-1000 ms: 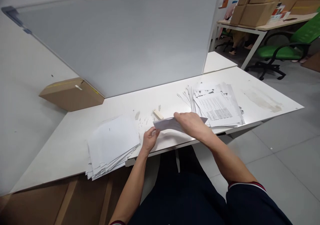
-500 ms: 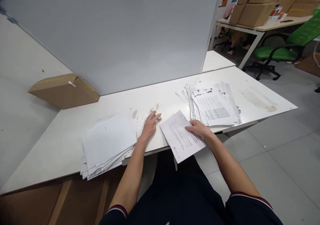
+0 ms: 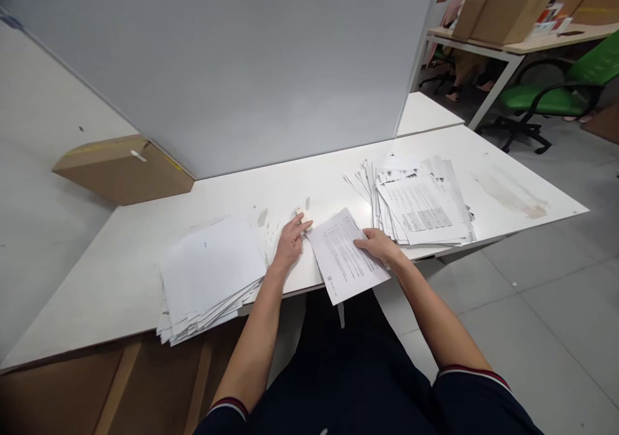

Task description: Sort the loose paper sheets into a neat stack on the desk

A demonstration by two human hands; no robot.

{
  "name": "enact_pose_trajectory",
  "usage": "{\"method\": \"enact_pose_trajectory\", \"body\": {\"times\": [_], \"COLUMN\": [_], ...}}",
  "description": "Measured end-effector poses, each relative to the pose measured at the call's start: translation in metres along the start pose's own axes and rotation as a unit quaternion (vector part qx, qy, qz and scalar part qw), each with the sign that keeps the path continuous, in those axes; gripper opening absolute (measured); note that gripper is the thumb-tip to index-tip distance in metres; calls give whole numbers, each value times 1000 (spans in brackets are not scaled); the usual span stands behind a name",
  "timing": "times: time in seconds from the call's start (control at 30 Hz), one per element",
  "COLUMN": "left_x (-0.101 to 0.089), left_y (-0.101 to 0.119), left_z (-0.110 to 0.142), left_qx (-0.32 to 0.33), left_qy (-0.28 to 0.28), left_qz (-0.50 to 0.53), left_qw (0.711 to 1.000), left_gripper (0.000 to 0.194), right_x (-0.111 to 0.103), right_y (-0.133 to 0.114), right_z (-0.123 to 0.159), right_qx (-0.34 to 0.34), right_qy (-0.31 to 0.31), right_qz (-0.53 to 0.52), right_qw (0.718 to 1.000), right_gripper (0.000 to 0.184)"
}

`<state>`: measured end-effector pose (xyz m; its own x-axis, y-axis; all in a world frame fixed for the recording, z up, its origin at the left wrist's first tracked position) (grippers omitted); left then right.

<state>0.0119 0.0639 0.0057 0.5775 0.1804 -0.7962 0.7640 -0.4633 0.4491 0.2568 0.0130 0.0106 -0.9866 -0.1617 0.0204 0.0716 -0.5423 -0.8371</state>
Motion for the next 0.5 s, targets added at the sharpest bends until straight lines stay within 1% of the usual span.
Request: {"method": "enact_pose_trajectory", "body": {"times": [0.2, 0.33, 0.5], "left_x": [0, -1, -1], "left_y": [0, -1, -1], "left_z": [0, 0, 0], "left_qx": [3, 0, -2], "left_qy": [6, 9, 11], "left_qz": [-6, -2, -2], "left_qw": [1000, 1000, 1000], "left_gripper": [59, 60, 60], "right_x": [-3, -1, 0], "right_y": [3, 1, -1], "right_z": [-3, -2, 0], "right_qx": [1, 6, 7], "right_qy": [-7, -2, -10], "right_qz": [-13, -3, -25], "right_qw": [1000, 1000, 1000], "right_gripper": [18, 17, 16]}}
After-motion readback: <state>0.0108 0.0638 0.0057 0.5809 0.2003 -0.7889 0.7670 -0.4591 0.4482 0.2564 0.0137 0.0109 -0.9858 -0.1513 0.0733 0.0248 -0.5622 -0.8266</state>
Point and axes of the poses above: each hand's wrist, its own z-axis away from the middle knuckle, its own x-axis out of the palm, y = z × x, the point moved 5 cm from there along -z, towards the middle knuckle, and after that the axes turned 12 degrees about -z, right-handed, at the moved point
